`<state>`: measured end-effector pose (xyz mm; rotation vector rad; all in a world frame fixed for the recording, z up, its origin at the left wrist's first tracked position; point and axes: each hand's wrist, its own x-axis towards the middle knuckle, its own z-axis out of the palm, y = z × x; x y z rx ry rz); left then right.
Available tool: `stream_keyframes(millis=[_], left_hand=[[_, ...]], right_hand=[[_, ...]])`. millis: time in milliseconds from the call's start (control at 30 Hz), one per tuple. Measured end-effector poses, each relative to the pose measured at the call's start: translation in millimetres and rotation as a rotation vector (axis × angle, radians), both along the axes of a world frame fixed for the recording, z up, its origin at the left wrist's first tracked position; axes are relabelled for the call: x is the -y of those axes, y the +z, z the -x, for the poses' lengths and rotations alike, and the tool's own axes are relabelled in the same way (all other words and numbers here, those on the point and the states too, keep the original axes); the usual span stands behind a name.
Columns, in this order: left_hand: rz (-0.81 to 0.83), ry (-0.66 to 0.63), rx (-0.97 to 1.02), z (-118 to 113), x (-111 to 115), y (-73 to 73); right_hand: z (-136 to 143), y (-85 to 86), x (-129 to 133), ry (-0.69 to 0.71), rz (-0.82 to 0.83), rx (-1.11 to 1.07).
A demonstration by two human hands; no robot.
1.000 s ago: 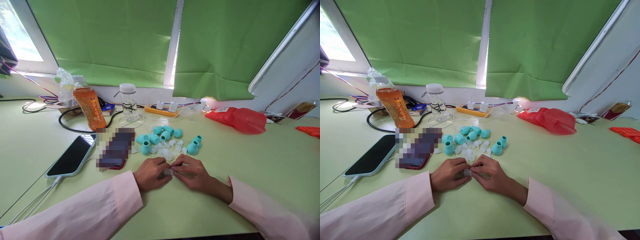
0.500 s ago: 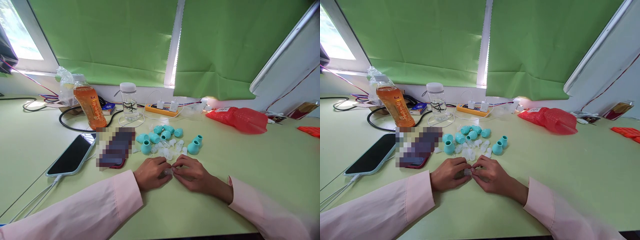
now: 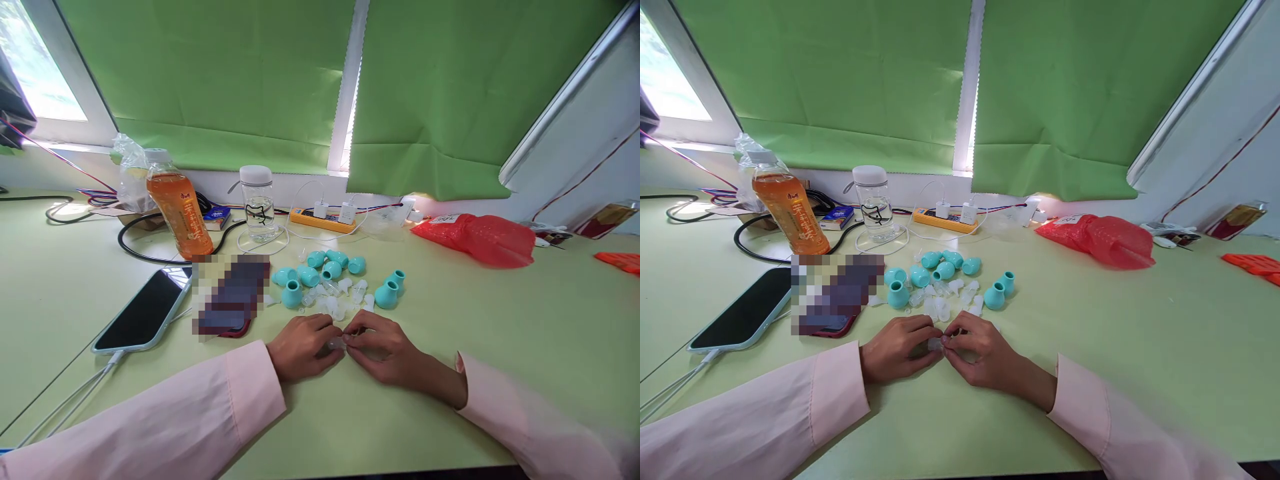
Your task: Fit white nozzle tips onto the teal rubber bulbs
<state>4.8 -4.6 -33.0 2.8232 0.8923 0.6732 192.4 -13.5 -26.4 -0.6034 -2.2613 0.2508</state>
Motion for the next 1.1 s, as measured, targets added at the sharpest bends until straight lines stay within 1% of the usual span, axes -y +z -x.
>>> stream_keyframes(millis=[300, 967, 1033, 1100], left_hand=[[-0.047, -0.019, 0.035, -0.1, -0.9, -1.7], [-0.058, -0.029, 0.039, 0.0, -1.7, -3.7], [-0.051, -0.024, 0.041, -0.1, -1.7, -3.3], [-0.043, -0.014, 0.047, -0.2, -1.6, -2.3]], right_hand=[[-0.9, -2.3, 0.3, -0.004, 0.056, -0.003], [0.8, -3.6, -0.6, 0.001, 0.132, -0.024], [1.5, -0.8, 0.3, -0.004, 0.12, -0.052], [1.8, 3.9, 1.9, -0.01, 0.041, -0.114]])
